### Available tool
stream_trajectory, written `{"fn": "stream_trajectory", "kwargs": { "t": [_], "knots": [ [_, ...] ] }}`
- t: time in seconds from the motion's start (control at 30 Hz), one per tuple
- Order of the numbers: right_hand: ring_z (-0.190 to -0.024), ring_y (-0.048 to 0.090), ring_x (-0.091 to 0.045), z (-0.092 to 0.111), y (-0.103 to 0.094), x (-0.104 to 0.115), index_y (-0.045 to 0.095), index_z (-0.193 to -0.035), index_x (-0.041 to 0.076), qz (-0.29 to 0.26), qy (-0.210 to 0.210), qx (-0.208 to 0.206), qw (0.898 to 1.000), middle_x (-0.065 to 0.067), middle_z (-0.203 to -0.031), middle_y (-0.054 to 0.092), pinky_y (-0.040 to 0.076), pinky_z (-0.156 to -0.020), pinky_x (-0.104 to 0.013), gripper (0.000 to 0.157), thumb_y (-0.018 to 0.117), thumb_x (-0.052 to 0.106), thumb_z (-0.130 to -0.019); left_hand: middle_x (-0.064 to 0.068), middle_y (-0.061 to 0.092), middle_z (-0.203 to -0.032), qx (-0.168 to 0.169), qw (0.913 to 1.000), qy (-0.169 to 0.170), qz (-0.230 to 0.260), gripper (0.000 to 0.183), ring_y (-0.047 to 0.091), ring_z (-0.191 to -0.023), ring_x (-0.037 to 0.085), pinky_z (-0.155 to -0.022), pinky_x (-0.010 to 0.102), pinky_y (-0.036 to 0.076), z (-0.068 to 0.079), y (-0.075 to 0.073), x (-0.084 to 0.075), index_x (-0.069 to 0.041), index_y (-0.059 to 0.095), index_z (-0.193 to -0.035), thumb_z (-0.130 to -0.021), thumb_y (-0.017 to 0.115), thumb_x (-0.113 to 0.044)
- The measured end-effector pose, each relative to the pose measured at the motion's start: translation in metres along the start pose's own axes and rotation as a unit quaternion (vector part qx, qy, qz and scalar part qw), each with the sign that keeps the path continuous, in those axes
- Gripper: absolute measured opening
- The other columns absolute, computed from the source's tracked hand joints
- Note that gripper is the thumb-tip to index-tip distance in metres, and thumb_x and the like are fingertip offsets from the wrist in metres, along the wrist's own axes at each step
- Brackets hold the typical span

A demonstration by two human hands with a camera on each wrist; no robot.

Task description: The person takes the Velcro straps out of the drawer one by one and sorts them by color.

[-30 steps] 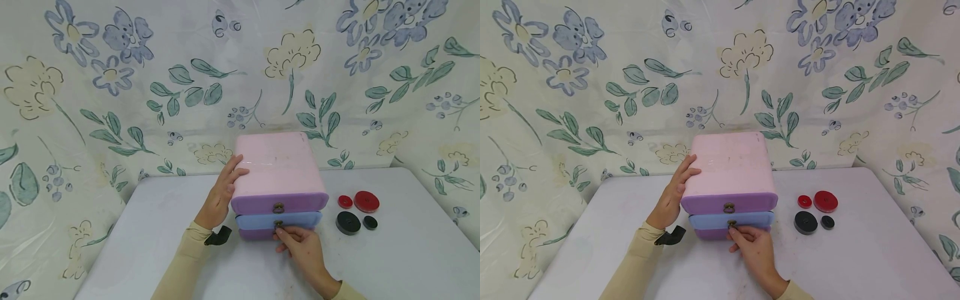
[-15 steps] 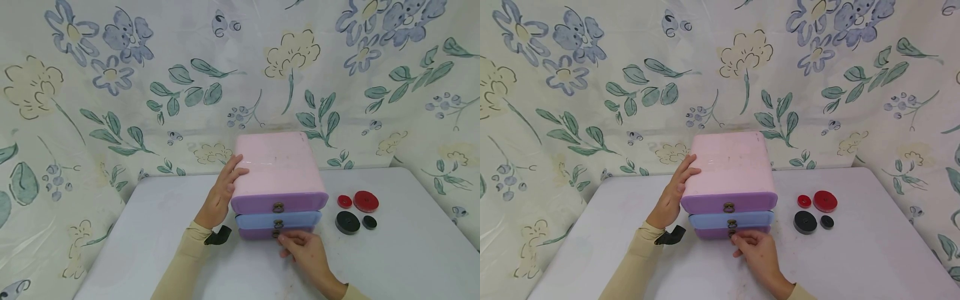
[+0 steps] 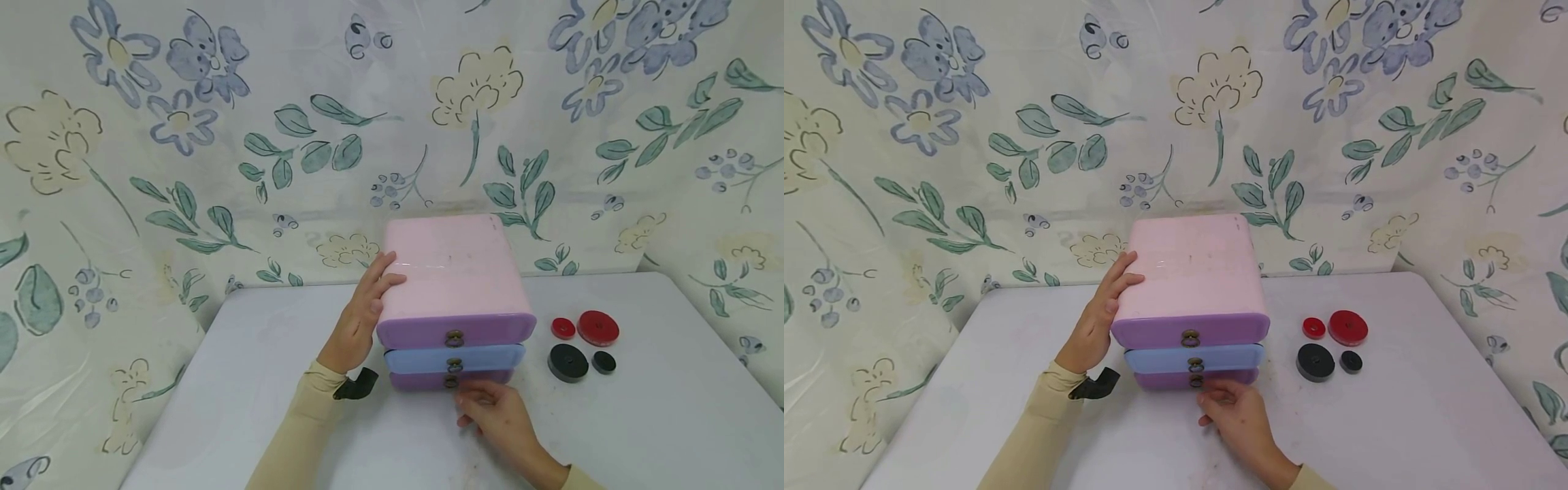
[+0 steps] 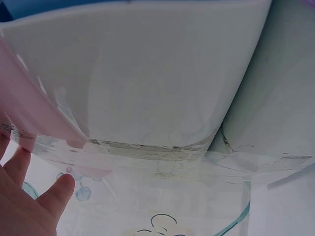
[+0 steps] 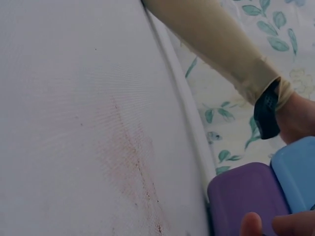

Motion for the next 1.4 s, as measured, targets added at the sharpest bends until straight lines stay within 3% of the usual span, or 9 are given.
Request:
{"fn": "stream_trajectory", "kwargs": {
  "t": [0.37, 0.57, 1.2, 1.4],
  "knots": [
    [-0.060, 0.068, -0.019, -0.006, 0.004, -0.004, 0.065, -0.116, -0.009, 0.013, -0.022, -0.004, 1.000, -0.010, -0.082, 0.073, 0.049, -0.045, -0.027, 0.035, 0.075, 0.009, -0.087, 0.010, 0.023, -0.166, -0.001, 1.0000, 0.004, 0.003, 0.040, 0.008, -0.154, 0.031, -0.123, 0.053, 0.008, 0.000, 0.000, -0.001, -0.010, 0.049, -0.142, -0.110, 0.029, -0.024],
    [-0.060, 0.068, -0.019, -0.010, 0.005, -0.005, 0.062, -0.114, -0.009, 0.014, -0.015, 0.007, 1.000, -0.009, -0.082, 0.073, 0.050, -0.046, -0.027, 0.032, 0.072, 0.010, -0.090, 0.010, 0.023, -0.166, 0.000, 1.0000, 0.005, 0.005, 0.040, 0.007, -0.155, 0.031, -0.123, 0.054, 0.008, 0.001, 0.000, -0.001, -0.010, 0.048, -0.142, -0.110, 0.029, -0.024],
    [-0.059, 0.069, -0.017, -0.016, 0.009, -0.009, 0.069, -0.107, -0.013, -0.049, -0.002, -0.008, 0.999, -0.017, -0.083, 0.075, 0.052, -0.048, -0.026, 0.026, 0.071, 0.008, -0.091, 0.009, 0.022, -0.166, 0.000, 1.0000, 0.005, 0.007, 0.041, 0.007, -0.154, 0.032, -0.123, 0.053, 0.008, 0.001, 0.000, 0.000, -0.010, 0.048, -0.142, -0.110, 0.028, -0.024],
    [-0.058, 0.068, -0.016, -0.015, 0.009, -0.010, 0.070, -0.104, -0.011, -0.042, 0.004, 0.001, 0.999, -0.014, -0.083, 0.075, 0.052, -0.049, -0.026, 0.025, 0.072, 0.011, -0.091, 0.009, 0.022, -0.166, -0.001, 1.0000, 0.006, 0.003, 0.041, 0.008, -0.154, 0.031, -0.123, 0.053, 0.008, 0.001, 0.000, 0.000, -0.010, 0.048, -0.143, -0.110, 0.028, -0.024]
  ]
}}
Point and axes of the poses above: each hand's wrist, its own z-axis away from the middle knuckle, its own y-axis out of the palm, x = y × z, the point moved 7 cm from there along -z, towards the middle knuckle
